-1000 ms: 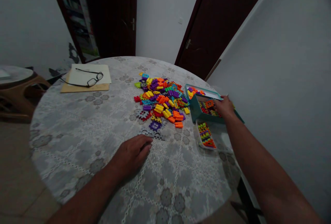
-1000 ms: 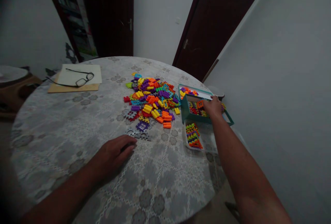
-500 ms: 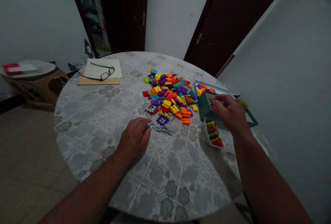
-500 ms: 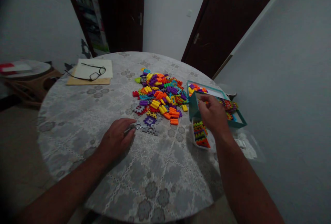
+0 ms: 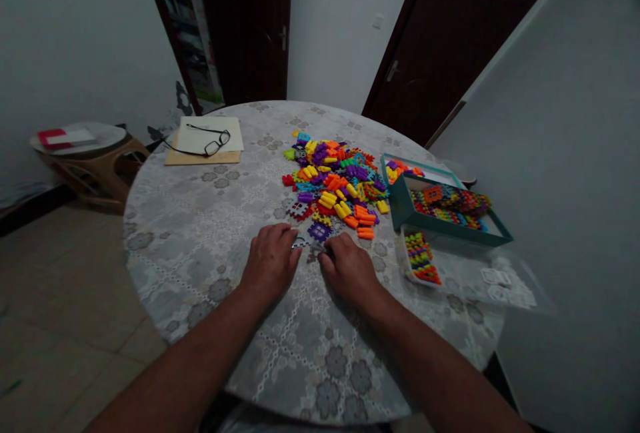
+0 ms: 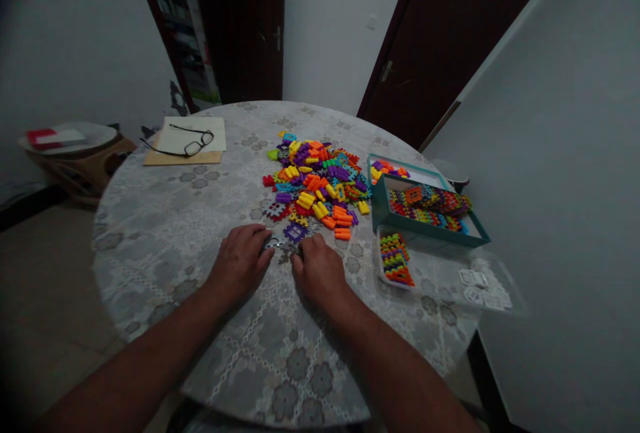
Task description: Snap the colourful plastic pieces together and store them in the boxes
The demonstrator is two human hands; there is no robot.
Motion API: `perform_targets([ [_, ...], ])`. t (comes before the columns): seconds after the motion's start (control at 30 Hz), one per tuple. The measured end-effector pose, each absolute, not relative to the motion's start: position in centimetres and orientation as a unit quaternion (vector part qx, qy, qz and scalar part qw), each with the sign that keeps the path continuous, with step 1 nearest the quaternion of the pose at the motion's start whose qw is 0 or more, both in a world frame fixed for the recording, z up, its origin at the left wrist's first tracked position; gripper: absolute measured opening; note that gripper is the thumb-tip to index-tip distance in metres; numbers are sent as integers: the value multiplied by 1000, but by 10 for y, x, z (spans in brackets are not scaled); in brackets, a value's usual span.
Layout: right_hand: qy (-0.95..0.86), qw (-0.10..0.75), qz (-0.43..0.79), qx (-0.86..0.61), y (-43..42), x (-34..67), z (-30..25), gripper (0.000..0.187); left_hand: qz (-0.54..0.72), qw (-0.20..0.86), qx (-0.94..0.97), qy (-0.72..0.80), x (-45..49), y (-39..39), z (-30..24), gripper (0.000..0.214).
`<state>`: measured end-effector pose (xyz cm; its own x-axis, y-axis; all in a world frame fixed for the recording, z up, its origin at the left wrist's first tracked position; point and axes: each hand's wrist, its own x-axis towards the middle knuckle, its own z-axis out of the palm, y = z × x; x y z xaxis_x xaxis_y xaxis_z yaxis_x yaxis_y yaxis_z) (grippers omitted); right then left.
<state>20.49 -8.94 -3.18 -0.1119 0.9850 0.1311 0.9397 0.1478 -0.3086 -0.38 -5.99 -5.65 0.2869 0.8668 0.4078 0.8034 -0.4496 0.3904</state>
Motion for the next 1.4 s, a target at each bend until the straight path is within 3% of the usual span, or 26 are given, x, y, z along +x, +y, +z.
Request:
perform_targets([
  [0.27,-782,199,86,-585,-98,212,-38,7,292,77,805,511,-8,-57,-59,28],
  [0.57,-767,333,135,-531,-97,212,-42,21,357,167,794,463,-10,-57,-54,48],
  [0.73,-776,358,175,-489,-99,210,-40,30,364,211,797,433,-12,-58,-47,32],
  [0.87,-776,372,203,-467,-98,213,-41,27,357,222,797,434,-13,-57,-47,31],
  [1.2,-778,314,160,-519,-89,204,-46,15,318,289,782,452,-11,-59,-40,43],
  [1.4,-771,276,93,-566,-80,213,-42,45,320,268,765,490,-12,-56,-39,49],
])
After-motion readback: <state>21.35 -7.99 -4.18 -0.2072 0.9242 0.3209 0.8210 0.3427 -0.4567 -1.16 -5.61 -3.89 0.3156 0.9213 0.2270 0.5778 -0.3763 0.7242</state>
